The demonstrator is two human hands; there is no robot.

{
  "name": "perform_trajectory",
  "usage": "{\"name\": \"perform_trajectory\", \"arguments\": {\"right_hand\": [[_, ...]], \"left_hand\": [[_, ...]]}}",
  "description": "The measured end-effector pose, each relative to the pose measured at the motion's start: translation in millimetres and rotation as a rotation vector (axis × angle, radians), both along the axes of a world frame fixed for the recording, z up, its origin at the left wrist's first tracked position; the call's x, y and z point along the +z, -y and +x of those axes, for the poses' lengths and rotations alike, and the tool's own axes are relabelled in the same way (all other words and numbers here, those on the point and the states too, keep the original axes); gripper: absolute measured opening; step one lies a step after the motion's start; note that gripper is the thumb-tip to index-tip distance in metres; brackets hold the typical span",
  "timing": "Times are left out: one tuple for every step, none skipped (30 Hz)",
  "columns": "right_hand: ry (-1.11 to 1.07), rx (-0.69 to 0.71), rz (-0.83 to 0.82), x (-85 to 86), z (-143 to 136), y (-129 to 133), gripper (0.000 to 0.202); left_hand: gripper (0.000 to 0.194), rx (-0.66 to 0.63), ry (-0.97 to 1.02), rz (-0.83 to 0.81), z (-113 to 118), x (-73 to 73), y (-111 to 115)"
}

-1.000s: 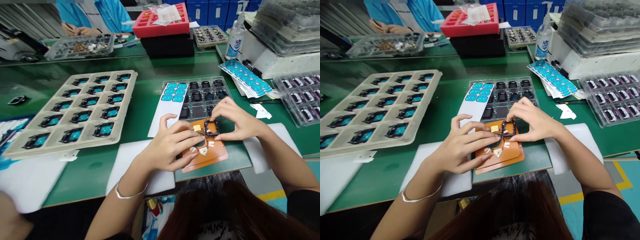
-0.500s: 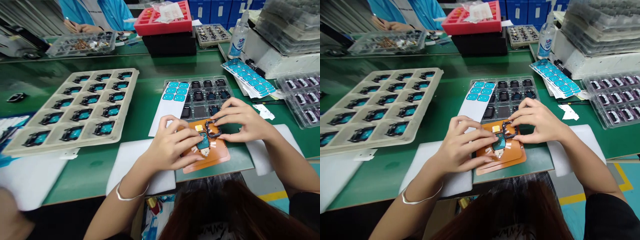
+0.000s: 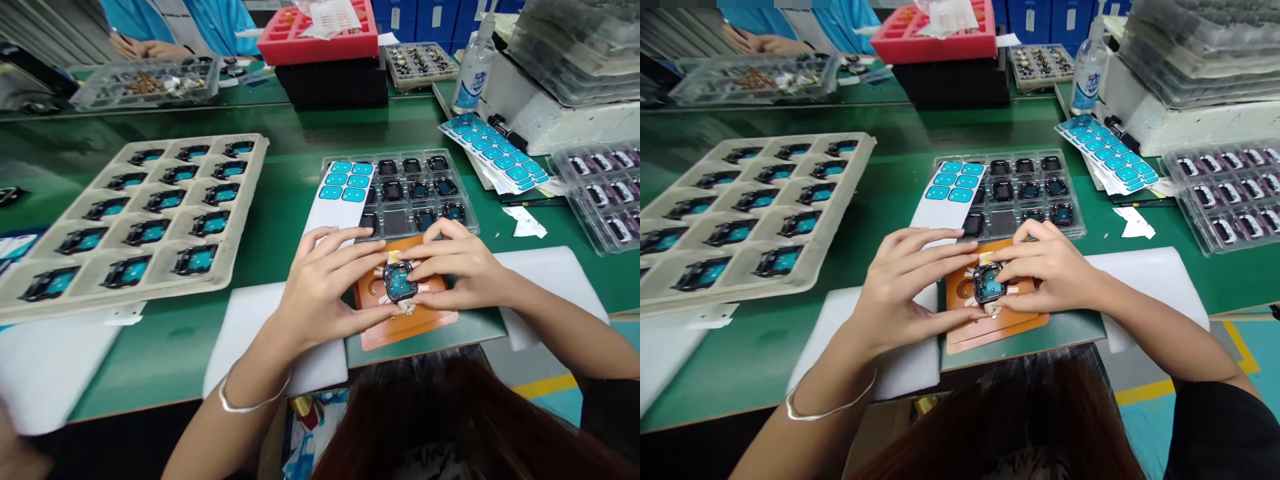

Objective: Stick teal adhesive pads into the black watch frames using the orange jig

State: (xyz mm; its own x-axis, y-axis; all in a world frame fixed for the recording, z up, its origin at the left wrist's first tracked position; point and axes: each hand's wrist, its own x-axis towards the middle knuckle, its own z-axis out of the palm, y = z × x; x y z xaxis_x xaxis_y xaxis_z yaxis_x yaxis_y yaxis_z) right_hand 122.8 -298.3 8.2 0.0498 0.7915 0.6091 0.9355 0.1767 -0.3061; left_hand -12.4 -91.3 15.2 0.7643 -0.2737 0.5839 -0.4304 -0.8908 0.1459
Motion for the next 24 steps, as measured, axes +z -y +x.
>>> {"name": "perform_trajectory", "arguments": {"right_hand": [[-0.007, -0.001, -0.009, 0.4, 0.3, 0.4, 0.021], [-0.015, -0.003, -0.021, 0.7, 0.6, 0.9, 0.021], [-0.019, -0.003, -0.033, 0.9, 0.9, 1.2, 0.020], [-0.020, 0.000, -0.044, 0.9, 1.2, 1.5, 0.020], [-0.014, 0.003, -0.057, 0.7, 1.6, 1.7, 0.019], [-0.004, 0.006, -0.067, 0.2, 2.0, 1.8, 0.019], [0.005, 0.007, -0.076, -0.4, 2.5, 1.8, 0.019], [0.010, 0.008, -0.080, -1.2, 2.9, 1.6, 0.019], [0.005, 0.006, -0.083, -2.1, 3.4, 1.4, 0.019], [-0.013, 0.005, -0.084, -2.9, 3.7, 1.0, 0.018], [-0.042, 0.005, -0.083, -3.6, 3.8, 0.5, 0.018], [-0.076, 0.003, -0.081, -4.1, 3.8, -0.3, 0.018], [-0.110, -0.003, -0.079, -4.5, 3.7, -1.2, 0.019], [-0.147, -0.008, -0.077, -4.9, 3.5, -2.2, 0.021], [-0.185, -0.010, -0.075, -5.4, 3.4, -3.4, 0.024], [-0.231, -0.009, -0.069, -6.0, 3.7, -4.6, 0.026], [-0.292, -0.007, -0.059, -6.9, 4.7, -5.8, 0.029], [-0.370, -0.006, -0.040, -8.2, 6.5, -6.9, 0.031], [-0.455, -0.012, -0.016, -9.8, 9.3, -8.0, 0.032], [-0.529, -0.033, 0.014, -11.6, 13.2, -9.0, 0.033], [-0.578, -0.074, 0.041, -13.6, 18.0, -10.1, 0.033], [-0.592, -0.133, 0.061, -15.6, 23.6, -11.1, 0.032], [-0.571, -0.206, 0.072, -17.5, 29.7, -12.4, 0.031], [-0.525, -0.283, 0.071, -19.2, 35.8, -13.8, 0.029]], "left_hand": [[0.048, 0.000, -0.012, 0.004, 0.0, -0.1, -0.1], [0.046, 0.000, -0.023, 0.008, 0.0, -0.4, -0.3], [0.044, 0.001, -0.033, 0.009, 0.2, -1.0, -0.6], [0.042, -0.003, -0.046, 0.006, 0.4, -1.8, -0.9], [0.040, -0.009, -0.063, -0.001, 0.7, -2.9, -1.1], [0.039, -0.015, -0.082, -0.012, 0.9, -4.1, -1.1], [0.038, -0.019, -0.102, -0.029, 1.1, -5.4, -0.9], [0.038, -0.022, -0.123, -0.054, 1.2, -6.5, -0.4], [0.037, -0.025, -0.142, -0.086, 1.4, -7.5, 0.3], [0.038, -0.028, -0.154, -0.124, 1.5, -8.3, 1.3], [0.038, -0.034, -0.157, -0.164, 1.7, -8.9, 2.3], [0.039, -0.043, -0.152, -0.201, 2.2, -9.4, 3.1], [0.041, -0.052, -0.139, -0.224, 3.0, -9.9, 3.4], [0.044, -0.064, -0.123, -0.229, 4.3, -10.5, 2.8], [0.048, -0.074, -0.110, -0.216, 6.2, -11.4, 1.0], [0.049, -0.074, -0.104, -0.196, 8.9, -12.6, -2.1], [0.048, -0.052, -0.103, -0.181, 12.4, -14.4, -6.6], [0.046, -0.002, -0.102, -0.183, 16.8, -16.7, -12.5], [0.044, 0.077, -0.099, -0.205, 21.8, -19.6, -19.5], [0.042, 0.185, -0.087, -0.249, 27.3, -23.1, -27.3], [0.040, 0.300, -0.077, -0.296, 33.0, -27.0, -35.3], [0.039, 0.404, -0.075, -0.331, 38.8, -31.0, -43.0], [0.042, 0.488, -0.095, -0.349, 44.4, -35.1, -49.9], [0.047, 0.546, -0.134, -0.359, 49.7, -38.9, -55.7]]}}
